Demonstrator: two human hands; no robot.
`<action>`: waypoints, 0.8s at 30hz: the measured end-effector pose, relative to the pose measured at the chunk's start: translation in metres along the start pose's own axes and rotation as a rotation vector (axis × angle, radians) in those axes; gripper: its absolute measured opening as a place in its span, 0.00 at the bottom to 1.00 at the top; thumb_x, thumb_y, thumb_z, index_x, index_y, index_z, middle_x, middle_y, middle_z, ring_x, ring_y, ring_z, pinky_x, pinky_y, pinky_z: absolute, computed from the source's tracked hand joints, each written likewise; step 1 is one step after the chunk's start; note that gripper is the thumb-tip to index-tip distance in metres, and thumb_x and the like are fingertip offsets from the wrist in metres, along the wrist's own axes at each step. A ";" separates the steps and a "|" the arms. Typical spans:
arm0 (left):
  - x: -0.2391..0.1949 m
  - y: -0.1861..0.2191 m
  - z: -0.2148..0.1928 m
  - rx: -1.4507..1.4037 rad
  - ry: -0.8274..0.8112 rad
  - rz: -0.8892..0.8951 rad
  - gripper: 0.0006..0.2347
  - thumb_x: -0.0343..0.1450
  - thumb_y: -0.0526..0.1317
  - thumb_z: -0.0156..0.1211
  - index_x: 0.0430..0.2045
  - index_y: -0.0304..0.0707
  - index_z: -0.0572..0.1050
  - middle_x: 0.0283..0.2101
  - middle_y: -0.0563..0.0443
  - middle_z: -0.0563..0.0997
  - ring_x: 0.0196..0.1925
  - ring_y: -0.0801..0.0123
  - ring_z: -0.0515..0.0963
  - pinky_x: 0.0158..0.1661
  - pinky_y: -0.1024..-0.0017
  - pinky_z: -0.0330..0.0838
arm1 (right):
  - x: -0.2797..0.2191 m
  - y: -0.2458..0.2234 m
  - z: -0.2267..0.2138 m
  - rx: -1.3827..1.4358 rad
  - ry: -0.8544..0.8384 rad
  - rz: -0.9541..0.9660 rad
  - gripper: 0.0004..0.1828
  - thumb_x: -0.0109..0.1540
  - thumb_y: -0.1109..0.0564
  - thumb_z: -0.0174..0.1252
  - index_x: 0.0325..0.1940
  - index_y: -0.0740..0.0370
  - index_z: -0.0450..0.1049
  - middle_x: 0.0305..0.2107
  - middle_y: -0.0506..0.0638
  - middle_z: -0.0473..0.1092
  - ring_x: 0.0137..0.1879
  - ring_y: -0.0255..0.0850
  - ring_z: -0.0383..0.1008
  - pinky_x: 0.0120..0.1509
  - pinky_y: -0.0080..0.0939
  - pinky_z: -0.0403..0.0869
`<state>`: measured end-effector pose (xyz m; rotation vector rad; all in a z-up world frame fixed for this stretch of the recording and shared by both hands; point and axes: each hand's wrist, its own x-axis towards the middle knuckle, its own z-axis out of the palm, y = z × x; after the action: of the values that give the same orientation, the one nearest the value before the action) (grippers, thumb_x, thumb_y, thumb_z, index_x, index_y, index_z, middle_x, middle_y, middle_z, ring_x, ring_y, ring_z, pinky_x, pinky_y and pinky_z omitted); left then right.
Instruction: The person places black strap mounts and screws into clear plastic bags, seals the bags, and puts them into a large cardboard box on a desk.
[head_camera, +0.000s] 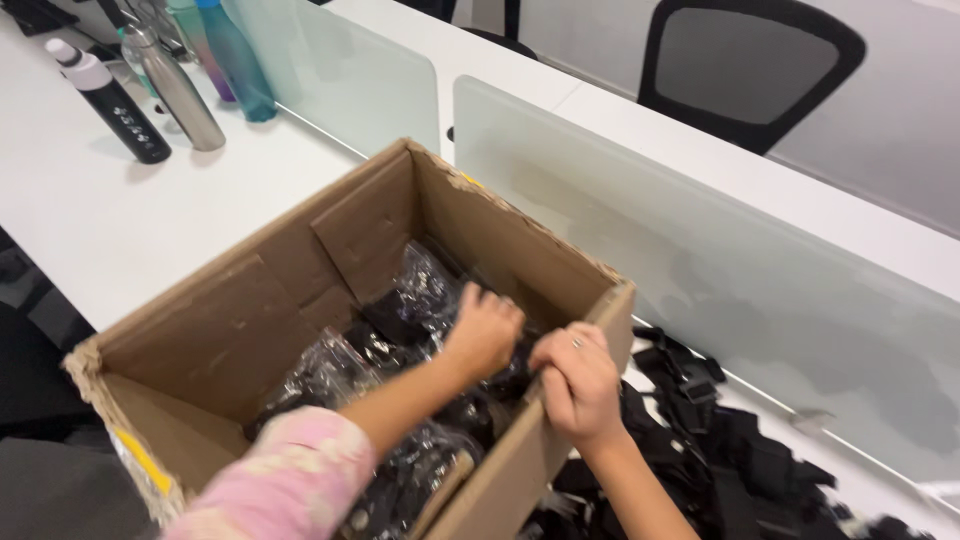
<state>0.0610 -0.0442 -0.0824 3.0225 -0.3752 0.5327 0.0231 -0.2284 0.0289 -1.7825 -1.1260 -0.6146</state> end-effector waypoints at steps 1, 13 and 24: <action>-0.003 0.002 -0.016 -0.066 0.041 -0.062 0.10 0.68 0.40 0.62 0.37 0.34 0.77 0.40 0.40 0.80 0.46 0.49 0.77 0.54 0.41 0.60 | -0.002 -0.002 -0.003 0.009 -0.013 -0.010 0.05 0.56 0.68 0.51 0.31 0.62 0.71 0.29 0.49 0.72 0.37 0.45 0.73 0.59 0.48 0.70; -0.046 0.130 -0.222 -1.240 0.342 -0.446 0.16 0.71 0.43 0.62 0.47 0.31 0.75 0.45 0.41 0.85 0.49 0.62 0.83 0.48 0.68 0.78 | -0.117 -0.041 -0.093 0.183 -0.249 0.505 0.19 0.63 0.63 0.56 0.59 0.60 0.75 0.61 0.52 0.74 0.70 0.47 0.73 0.73 0.45 0.68; -0.156 0.414 -0.068 -1.156 -0.144 -0.173 0.28 0.69 0.44 0.66 0.64 0.33 0.65 0.66 0.35 0.68 0.69 0.46 0.66 0.68 0.60 0.60 | -0.526 0.027 -0.316 -0.677 -0.444 1.689 0.57 0.45 0.47 0.74 0.72 0.50 0.49 0.71 0.63 0.47 0.78 0.57 0.46 0.76 0.60 0.50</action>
<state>-0.2058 -0.4038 -0.0692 1.9352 -0.2752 0.0205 -0.1770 -0.7404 -0.2453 -2.6958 0.6879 0.5387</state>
